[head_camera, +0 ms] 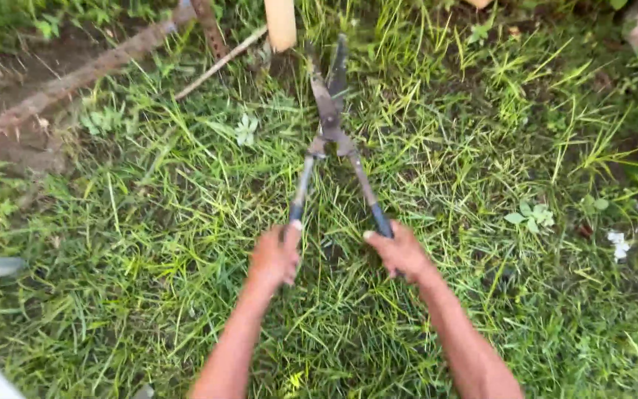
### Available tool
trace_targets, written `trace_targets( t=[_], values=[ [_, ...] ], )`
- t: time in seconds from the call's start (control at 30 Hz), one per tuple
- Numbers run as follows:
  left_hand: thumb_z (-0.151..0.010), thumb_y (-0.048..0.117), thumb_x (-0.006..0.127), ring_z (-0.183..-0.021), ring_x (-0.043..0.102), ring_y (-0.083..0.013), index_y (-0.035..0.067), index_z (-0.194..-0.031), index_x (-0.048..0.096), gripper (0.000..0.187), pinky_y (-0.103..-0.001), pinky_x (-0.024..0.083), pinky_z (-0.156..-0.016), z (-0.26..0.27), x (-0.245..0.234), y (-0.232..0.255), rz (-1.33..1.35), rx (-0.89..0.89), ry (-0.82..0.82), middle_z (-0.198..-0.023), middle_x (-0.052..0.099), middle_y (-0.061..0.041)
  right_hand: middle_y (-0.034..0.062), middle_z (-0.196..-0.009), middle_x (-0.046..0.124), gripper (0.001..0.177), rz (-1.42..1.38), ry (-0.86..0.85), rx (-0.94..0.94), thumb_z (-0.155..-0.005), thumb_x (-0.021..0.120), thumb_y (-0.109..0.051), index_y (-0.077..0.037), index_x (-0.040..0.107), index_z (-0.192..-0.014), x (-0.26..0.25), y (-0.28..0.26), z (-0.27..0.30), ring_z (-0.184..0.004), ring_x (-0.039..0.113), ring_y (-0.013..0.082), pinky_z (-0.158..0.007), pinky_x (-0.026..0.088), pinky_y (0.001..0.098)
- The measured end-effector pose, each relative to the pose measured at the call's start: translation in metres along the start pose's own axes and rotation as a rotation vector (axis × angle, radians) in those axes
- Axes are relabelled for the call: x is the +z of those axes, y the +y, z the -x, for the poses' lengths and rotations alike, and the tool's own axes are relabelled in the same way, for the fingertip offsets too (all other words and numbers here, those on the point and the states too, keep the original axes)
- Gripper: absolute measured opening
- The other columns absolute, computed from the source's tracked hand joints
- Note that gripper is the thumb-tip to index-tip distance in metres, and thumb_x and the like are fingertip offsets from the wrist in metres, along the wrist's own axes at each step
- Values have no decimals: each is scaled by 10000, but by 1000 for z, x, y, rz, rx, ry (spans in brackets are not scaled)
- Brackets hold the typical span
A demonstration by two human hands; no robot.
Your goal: Trim and clear overgrown grass and weeds using a pair of manual garden shears.
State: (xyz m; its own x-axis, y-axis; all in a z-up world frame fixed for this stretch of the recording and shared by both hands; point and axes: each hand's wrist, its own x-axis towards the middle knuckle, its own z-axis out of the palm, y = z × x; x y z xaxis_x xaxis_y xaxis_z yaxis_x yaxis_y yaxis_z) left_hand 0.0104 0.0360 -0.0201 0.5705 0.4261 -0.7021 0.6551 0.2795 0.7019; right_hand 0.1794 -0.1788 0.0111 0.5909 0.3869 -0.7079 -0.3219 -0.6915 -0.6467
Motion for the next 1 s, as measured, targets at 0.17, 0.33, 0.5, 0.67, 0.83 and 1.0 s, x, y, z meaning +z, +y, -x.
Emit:
trace_targets(
  t=[0.17,0.33,0.5,0.67,0.83,1.0],
  values=[
    [-1040,451,539,-379,513,-175,-20,-949,551,480,-350,450,-331,-33,-18,57,-57,100,-33,-574,544,-45,-11,-541,484,309,-79,-54,6,-934,718,-271,-124,459,-849,7,-28,-50,-350,421,108,-315,392,301],
    [-1041,457,548,-399,508,-168,-10,-934,535,479,-357,439,-343,-78,17,29,87,116,37,-597,550,-52,11,-504,460,326,-171,-125,-98,-954,692,-285,-84,461,-843,34,-30,-67,-319,420,139,-300,397,330],
    [-1008,445,529,-368,527,-185,23,-963,552,425,-361,450,-324,-11,31,26,68,67,-21,-559,554,-70,9,-501,507,243,-32,48,82,-929,695,-303,-119,546,-987,5,5,-15,-331,445,141,-302,398,311],
    [-1012,474,542,-389,492,-137,39,-967,560,438,-336,438,-329,-40,14,49,-61,61,-90,-585,539,-17,-2,-526,511,291,-124,-28,5,-941,713,-280,-72,510,-941,-14,0,-44,-343,455,117,-305,426,293],
    [-1035,474,547,-382,476,-137,18,-964,547,461,-329,433,-325,-37,67,65,202,84,-13,-586,537,-19,9,-558,513,301,-182,14,-106,-975,716,-236,-38,500,-906,30,-40,-44,-347,461,119,-309,437,302],
    [-986,447,522,-379,485,-122,122,-1024,569,330,-307,446,-306,-19,35,48,143,33,-78,-598,571,18,-24,-514,479,235,-132,104,59,-922,711,-254,-134,510,-907,-17,-16,-11,-333,419,125,-289,401,312]
  ],
)
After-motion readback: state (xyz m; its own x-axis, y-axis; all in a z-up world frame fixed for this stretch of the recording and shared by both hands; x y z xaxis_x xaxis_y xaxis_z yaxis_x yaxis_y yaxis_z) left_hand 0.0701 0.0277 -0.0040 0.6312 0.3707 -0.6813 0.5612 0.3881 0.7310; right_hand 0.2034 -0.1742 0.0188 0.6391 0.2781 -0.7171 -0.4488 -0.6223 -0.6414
